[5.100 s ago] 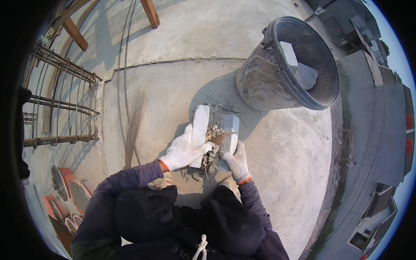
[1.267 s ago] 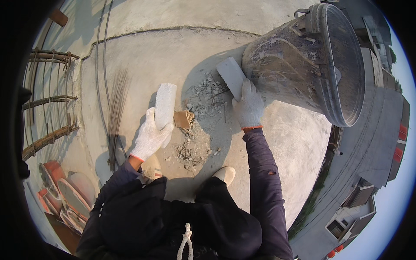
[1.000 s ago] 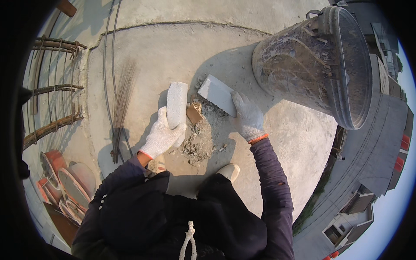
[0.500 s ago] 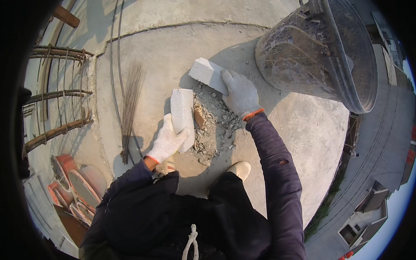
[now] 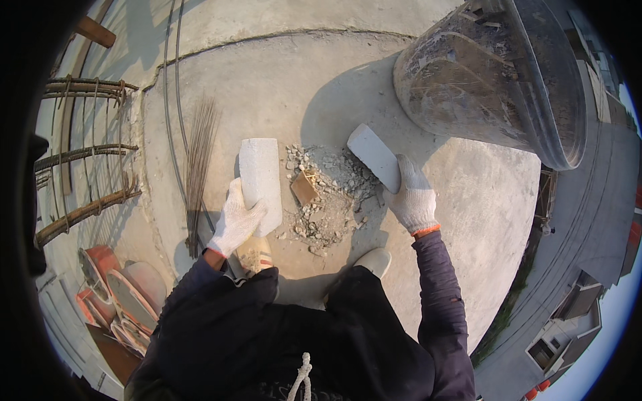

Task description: The person walks across a construction site, picks up a bucket containing concrete blocks, and repeatedly removes and replaces blocks from the bucket. The person also briefly picks up a trowel and places it back down.

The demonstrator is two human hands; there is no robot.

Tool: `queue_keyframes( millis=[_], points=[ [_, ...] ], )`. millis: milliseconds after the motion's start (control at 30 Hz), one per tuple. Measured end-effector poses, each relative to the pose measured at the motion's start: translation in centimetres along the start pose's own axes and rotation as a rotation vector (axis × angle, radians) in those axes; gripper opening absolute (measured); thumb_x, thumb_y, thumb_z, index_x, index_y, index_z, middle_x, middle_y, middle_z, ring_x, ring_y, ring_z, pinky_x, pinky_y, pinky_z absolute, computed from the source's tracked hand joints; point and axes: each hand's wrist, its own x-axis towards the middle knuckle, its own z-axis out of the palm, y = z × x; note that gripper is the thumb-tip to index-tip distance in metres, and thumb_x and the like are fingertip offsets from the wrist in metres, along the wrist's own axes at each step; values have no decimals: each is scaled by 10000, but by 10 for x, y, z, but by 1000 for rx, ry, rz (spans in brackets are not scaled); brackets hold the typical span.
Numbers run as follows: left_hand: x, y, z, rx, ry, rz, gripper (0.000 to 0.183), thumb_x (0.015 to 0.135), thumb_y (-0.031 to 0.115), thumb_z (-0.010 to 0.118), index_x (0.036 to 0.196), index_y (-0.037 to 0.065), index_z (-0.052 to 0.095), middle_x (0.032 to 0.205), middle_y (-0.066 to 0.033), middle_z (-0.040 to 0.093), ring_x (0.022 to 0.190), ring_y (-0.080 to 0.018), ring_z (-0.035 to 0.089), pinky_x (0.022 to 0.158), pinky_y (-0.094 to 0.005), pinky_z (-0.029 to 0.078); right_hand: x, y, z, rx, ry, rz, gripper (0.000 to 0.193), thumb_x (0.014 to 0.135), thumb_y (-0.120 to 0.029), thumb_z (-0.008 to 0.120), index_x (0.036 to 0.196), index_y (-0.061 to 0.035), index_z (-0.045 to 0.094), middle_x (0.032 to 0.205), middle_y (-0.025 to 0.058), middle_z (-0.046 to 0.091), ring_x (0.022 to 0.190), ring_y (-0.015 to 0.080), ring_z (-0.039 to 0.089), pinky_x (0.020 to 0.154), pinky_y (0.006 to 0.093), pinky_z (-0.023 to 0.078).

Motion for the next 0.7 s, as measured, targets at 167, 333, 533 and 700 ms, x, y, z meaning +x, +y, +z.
queue_keyframes(
  millis=[167, 333, 533, 700],
  points=[
    [-1, -8, 4, 24, -6, 96, 631, 910, 189, 751, 1427, 0, 442, 1260, -252, 648, 1168, -375, 668, 1002, -441, 523, -34, -9, -21, 7, 47, 67, 730, 810, -241, 834, 1442, -39, 529, 1250, 209, 678, 1110, 397, 689, 934, 459, 581],
    [2, -26, -27, 36, 108, 156, 652, 866, 221, 781, 1404, 4, 483, 1208, -261, 678, 1141, -406, 684, 975, -451, 535, -83, -19, -89, 127, -207, -85, 758, 757, -201, 860, 1420, -20, 542, 1247, 212, 671, 1136, 396, 677, 985, 461, 561],
    [12, -29, -42, -55, 225, 128, 534, 888, 89, 729, 1368, -17, 522, 1159, -145, 664, 1046, -205, 664, 904, -354, 555, -133, -65, -17, 322, -851, -477, 622, 727, -212, 820, 1297, -93, 598, 1208, 156, 684, 1093, 388, 682, 933, 484, 570],
    [-4, -32, -50, -25, 213, 71, 536, 892, 116, 721, 1367, -25, 517, 1143, -150, 665, 1016, -210, 670, 884, -364, 559, -127, -73, 27, 347, -919, -466, 647, 776, -292, 774, 1363, -130, 556, 1250, 163, 671, 1053, 390, 709, 873, 486, 588]
  ],
)
